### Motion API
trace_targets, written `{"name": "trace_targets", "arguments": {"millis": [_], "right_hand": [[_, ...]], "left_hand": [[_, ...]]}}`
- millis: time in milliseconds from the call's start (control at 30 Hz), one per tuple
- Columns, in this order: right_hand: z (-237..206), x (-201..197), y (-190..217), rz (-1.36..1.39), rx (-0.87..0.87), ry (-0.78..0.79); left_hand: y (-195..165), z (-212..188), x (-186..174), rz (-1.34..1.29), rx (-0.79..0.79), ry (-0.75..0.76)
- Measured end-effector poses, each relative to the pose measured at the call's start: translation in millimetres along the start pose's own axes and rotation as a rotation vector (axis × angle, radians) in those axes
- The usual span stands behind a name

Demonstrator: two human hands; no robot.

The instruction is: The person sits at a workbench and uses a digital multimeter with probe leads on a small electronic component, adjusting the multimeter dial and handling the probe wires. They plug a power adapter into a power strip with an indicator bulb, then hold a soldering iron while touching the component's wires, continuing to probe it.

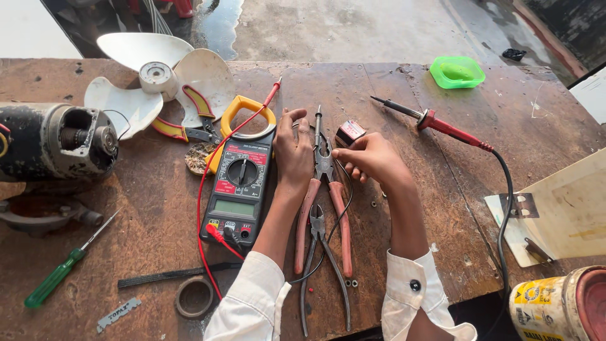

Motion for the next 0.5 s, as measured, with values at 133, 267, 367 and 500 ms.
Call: {"name": "trace_targets", "arguments": {"millis": [133,267,367,500], "right_hand": [[0,-2,-3,0.022,-0.074,0.062],[3,-4,-9,0.118,-0.118,0.118],[10,-6,-15,0.157,-0.078,0.068],[10,-10,-15,0.176,-0.064,-0.033]], "left_hand": [[4,0,2,0.007,-0.017,0.017],[1,0,2,0.069,-0.011,0.035],[-2,-2,2,0.123,-0.056,0.077],[-17,-7,1,0.244,0.117,0.094]]}}
Point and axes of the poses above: each hand's wrist, its own z-axis towards the middle knuckle, its own x-axis out of the palm, y = z × x, the point moved 5 cm from there along z, towards the middle knuckle, and after that the axes turned 5 degrees about -x, right-handed, at the moved point
